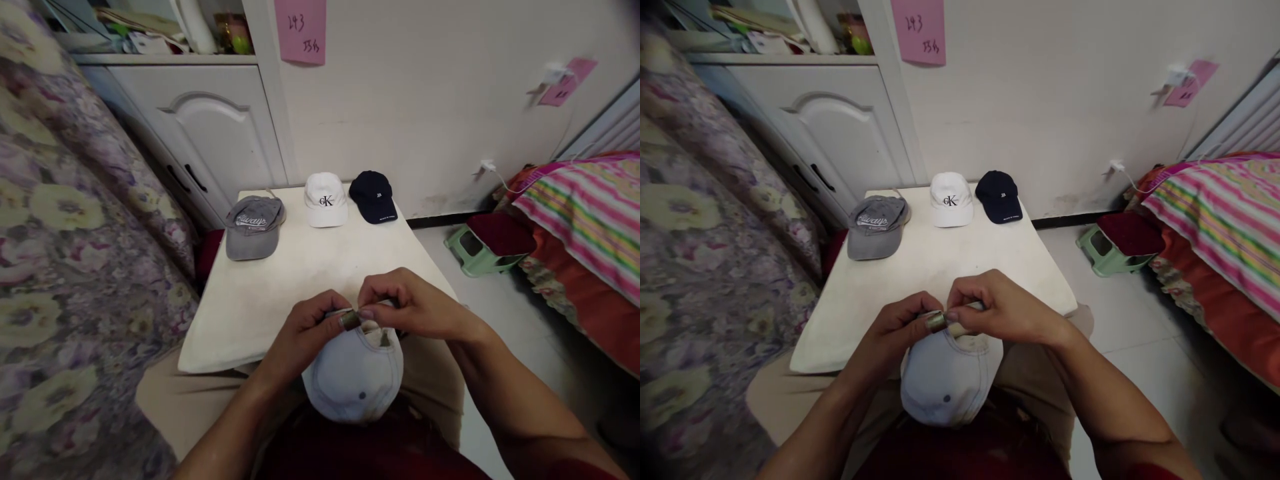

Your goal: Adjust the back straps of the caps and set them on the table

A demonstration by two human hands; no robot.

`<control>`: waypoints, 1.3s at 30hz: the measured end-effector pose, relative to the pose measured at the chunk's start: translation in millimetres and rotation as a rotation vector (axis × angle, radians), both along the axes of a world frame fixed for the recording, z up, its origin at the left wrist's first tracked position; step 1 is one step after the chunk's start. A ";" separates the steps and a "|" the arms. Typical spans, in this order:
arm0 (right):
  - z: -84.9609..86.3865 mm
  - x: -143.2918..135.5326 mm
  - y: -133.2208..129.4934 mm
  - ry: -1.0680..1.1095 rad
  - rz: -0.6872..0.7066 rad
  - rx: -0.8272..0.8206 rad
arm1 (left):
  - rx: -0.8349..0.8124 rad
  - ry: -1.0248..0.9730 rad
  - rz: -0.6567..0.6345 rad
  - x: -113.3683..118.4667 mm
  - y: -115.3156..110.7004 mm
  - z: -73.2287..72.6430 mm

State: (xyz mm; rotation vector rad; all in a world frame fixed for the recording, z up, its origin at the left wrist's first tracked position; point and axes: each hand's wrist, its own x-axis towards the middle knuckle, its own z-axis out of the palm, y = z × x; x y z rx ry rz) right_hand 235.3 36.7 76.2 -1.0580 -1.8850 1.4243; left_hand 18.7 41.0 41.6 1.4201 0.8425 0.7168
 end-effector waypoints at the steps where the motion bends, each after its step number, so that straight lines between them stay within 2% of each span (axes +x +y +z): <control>1: 3.7 0.8 -0.2 0.002 -0.006 0.004 | 0.005 0.000 0.014 1.4 0.0 3.3; 7: 31.2 5.7 -3.5 -0.012 -0.055 0.175 | 0.189 0.013 0.042 9.6 -3.5 33.6; 12: 67.1 7.8 1.1 -0.040 -0.097 0.373 | 0.330 -0.041 0.099 16.1 4.6 66.4; 15: 82.6 4.5 7.1 -0.033 -0.153 0.414 | 0.323 -0.153 0.136 17.4 16.5 70.2; 17: 81.8 0.0 9.6 -0.016 -0.148 0.391 | 0.292 -0.228 0.129 14.7 21.2 59.6; 19: 69.7 -5.5 10.6 0.007 -0.095 0.317 | 0.254 -0.256 0.115 8.5 20.2 39.6; 21: 48.6 -11.4 10.5 0.041 -0.026 0.195 | 0.179 -0.252 0.114 0.0 13.4 15.0; 23: 23.6 -17.3 9.6 0.066 -0.016 0.068 | 0.034 -0.226 0.111 -8.7 2.7 -8.3; 26: -10.8 -25.1 7.0 0.051 0.001 -0.085 | -0.153 -0.176 0.134 -18.4 -13.8 -32.7; 29: -34.7 -31.2 2.7 0.121 -0.020 -0.207 | -0.253 -0.187 0.177 -22.4 -25.1 -46.1; 32: -49.5 -36.2 -3.3 0.188 -0.043 -0.273 | -0.323 -0.234 0.189 -22.9 -31.5 -55.4; 39: -63.0 -38.2 -15.1 0.152 -0.073 -0.270 | -0.413 -0.276 0.191 -21.4 -42.7 -64.5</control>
